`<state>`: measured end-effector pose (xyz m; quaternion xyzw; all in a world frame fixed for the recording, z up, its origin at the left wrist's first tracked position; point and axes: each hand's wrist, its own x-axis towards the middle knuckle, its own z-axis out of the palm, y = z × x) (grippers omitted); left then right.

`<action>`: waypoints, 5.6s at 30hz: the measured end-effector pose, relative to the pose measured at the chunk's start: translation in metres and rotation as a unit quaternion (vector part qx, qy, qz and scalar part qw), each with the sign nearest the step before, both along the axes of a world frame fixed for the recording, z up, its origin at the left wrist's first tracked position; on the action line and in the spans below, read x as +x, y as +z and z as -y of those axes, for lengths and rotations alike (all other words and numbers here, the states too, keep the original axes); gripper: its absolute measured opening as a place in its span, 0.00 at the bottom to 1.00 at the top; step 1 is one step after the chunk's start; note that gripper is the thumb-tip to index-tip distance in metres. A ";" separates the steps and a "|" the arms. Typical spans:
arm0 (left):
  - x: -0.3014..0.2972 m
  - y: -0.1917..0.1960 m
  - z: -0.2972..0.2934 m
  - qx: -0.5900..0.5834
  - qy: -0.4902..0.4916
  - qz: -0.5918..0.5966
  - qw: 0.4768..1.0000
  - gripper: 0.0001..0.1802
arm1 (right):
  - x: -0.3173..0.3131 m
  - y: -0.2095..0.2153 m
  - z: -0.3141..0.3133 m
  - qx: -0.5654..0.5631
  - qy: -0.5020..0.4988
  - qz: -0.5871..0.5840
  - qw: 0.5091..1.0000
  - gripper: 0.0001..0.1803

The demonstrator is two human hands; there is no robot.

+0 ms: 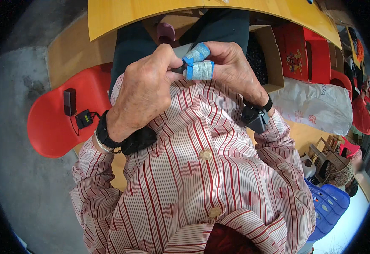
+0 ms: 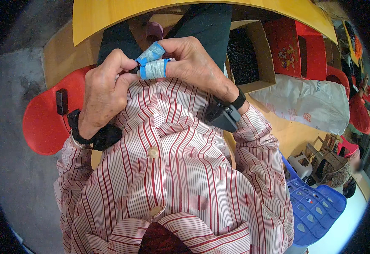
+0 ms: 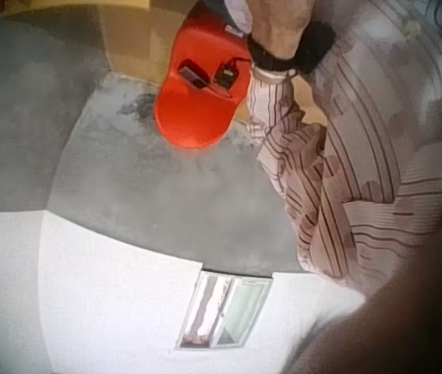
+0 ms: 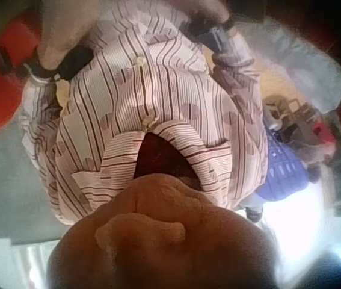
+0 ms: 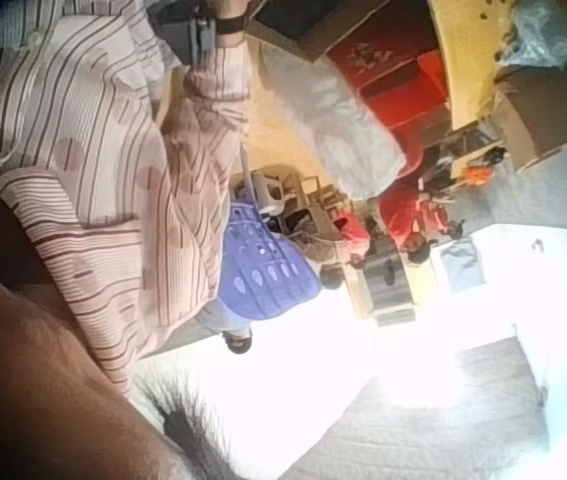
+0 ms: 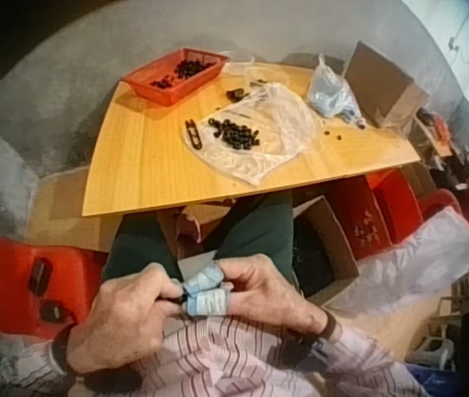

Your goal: The person assembles small black plastic components by hand.

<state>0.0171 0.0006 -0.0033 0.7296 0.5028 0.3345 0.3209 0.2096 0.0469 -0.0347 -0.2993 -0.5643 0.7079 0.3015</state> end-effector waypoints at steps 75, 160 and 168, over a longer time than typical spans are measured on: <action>0.001 0.010 0.001 0.055 -0.009 -0.006 0.998 0.11 | 0.000 -0.007 0.004 -0.140 0.027 -0.082 0.986 0.17; -0.019 -0.006 -0.013 -0.396 -0.061 0.383 0.832 0.26 | -0.009 0.009 -0.004 0.520 -0.040 0.079 0.850 0.17; -0.009 -0.004 -0.005 -0.374 0.005 0.383 0.844 0.20 | -0.009 0.005 -0.002 0.523 -0.048 0.087 0.846 0.16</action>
